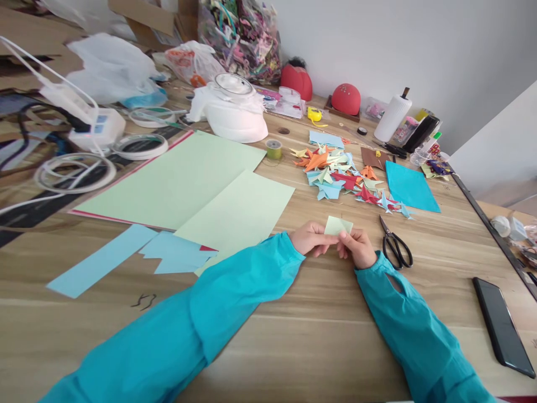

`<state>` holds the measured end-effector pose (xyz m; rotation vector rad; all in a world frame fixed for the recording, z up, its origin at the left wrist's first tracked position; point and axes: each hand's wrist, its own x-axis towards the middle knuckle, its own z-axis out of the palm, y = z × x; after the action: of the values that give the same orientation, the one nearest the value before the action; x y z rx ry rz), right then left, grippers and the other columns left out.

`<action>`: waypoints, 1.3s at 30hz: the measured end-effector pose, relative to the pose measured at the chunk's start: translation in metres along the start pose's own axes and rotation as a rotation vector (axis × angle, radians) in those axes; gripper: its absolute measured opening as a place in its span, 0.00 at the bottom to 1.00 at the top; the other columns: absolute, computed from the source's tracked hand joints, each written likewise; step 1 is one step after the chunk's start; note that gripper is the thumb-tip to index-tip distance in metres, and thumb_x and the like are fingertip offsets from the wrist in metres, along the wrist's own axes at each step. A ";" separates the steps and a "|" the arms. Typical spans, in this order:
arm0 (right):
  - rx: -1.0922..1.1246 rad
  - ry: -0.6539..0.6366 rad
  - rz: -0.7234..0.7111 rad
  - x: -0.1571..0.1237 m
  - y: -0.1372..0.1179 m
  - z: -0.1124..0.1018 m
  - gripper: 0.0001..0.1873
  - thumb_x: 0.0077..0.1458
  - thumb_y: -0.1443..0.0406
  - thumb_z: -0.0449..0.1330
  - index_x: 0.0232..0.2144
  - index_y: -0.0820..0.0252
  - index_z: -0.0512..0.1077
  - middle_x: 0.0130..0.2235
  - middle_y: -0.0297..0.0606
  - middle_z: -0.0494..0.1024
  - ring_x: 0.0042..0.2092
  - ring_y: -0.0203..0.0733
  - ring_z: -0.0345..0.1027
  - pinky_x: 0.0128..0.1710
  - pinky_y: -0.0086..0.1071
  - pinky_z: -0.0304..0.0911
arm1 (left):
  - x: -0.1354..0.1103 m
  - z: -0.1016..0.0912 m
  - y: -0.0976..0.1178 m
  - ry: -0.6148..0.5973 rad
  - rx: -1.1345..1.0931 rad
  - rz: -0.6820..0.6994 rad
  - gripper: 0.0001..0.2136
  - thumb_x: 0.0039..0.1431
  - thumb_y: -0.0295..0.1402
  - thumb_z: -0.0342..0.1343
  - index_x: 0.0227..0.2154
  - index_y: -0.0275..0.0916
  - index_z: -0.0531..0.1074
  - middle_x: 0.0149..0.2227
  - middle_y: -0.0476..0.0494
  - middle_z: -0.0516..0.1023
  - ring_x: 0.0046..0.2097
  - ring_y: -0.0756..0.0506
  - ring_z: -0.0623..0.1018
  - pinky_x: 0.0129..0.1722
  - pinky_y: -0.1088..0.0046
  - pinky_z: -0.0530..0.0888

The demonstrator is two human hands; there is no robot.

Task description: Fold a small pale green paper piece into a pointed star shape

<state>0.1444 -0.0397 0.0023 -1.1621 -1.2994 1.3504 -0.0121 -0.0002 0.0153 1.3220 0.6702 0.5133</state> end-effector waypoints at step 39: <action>-0.044 -0.073 0.033 -0.003 0.000 0.007 0.24 0.50 0.51 0.52 0.15 0.65 0.70 0.13 0.34 0.68 0.15 0.29 0.57 0.16 0.24 0.53 | 0.006 0.006 -0.006 0.249 -0.254 0.211 0.14 0.39 0.40 0.61 0.23 0.33 0.68 0.18 0.52 0.68 0.20 0.54 0.67 0.21 0.77 0.64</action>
<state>0.1381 -0.0441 0.0029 -1.1779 -1.3732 1.4058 -0.0038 -0.0022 0.0089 1.1031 0.6472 0.9156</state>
